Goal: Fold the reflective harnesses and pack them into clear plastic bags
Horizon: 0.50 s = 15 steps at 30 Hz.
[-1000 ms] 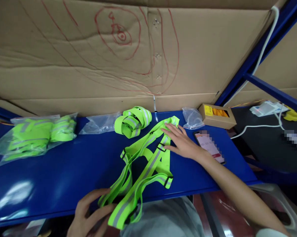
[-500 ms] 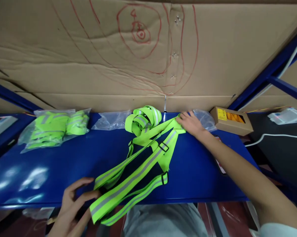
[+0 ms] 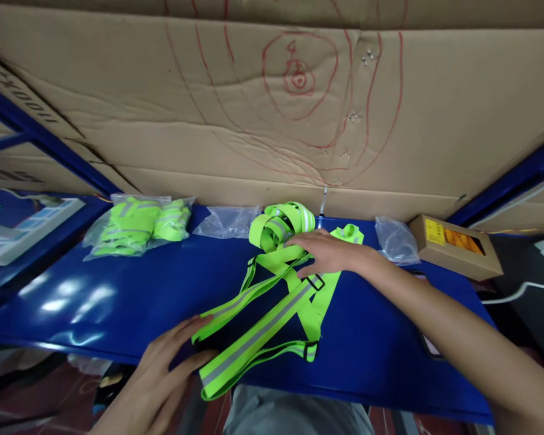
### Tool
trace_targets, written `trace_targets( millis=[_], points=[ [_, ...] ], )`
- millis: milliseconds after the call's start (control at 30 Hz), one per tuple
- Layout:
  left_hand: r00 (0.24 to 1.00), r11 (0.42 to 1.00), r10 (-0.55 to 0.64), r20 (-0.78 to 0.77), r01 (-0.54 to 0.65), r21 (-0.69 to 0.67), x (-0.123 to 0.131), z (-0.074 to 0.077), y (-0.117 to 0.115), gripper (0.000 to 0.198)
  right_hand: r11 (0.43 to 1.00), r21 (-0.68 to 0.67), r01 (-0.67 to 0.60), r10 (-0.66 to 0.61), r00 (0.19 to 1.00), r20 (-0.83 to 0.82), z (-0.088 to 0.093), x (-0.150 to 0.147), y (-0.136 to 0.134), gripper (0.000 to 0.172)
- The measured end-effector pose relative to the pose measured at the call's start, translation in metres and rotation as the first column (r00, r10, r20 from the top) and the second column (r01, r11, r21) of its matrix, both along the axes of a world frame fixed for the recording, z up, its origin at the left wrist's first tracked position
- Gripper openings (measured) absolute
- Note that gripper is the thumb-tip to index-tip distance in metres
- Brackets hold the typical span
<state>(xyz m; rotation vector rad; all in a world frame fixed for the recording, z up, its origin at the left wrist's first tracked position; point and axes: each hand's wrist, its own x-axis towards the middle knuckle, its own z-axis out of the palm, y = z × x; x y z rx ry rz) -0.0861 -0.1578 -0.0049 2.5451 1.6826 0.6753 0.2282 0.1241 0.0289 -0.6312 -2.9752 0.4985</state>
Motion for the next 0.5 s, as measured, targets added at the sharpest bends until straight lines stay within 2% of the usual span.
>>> trace_targets(
  millis=[67, 133, 167, 233, 300, 400, 500],
  points=[
    [0.999, 1.000, -0.029, -0.014, 0.029, -0.011, 0.002, 0.004, -0.002, 0.041, 1.000, -0.004, -0.006, 0.007, 0.997, 0.074, -0.008, -0.006, 0.007, 0.083],
    [0.999, 0.999, -0.033, -0.027, 0.032, -0.042, 0.004, 0.003, -0.004, 0.042, 1.000, 0.023, 0.011, -0.014, 0.993, 0.120, -0.020, -0.008, 0.010, 0.081],
    [0.999, 0.998, -0.025, -0.026, 0.024, -0.061, 0.006, 0.000, -0.005, 0.045, 0.999, 0.042, 0.024, -0.029, 0.992, 0.123, -0.025, -0.007, 0.010, 0.073],
    [1.000, 0.996, 0.011, -0.011, -0.012, -0.084, 0.010, -0.007, -0.005, 0.051, 0.995, 0.096, 0.027, -0.036, 0.995, 0.096, -0.033, -0.001, 0.008, 0.045],
    [0.998, 0.997, 0.061, 0.010, -0.060, -0.054, 0.016, -0.016, -0.001, 0.045, 0.983, 0.183, -0.014, 0.003, 0.998, 0.063, -0.034, 0.009, 0.005, 0.020],
    [0.995, 0.995, 0.100, 0.018, -0.100, 0.015, 0.028, -0.024, 0.011, 0.023, 0.934, 0.353, -0.056, 0.046, 0.998, 0.035, -0.023, 0.028, 0.005, 0.030],
    [0.995, 0.994, 0.100, 0.021, -0.101, 0.029, 0.035, -0.027, 0.024, 0.016, 0.884, 0.468, -0.014, -0.001, 1.000, 0.031, -0.010, 0.045, 0.006, 0.034]
  ],
)
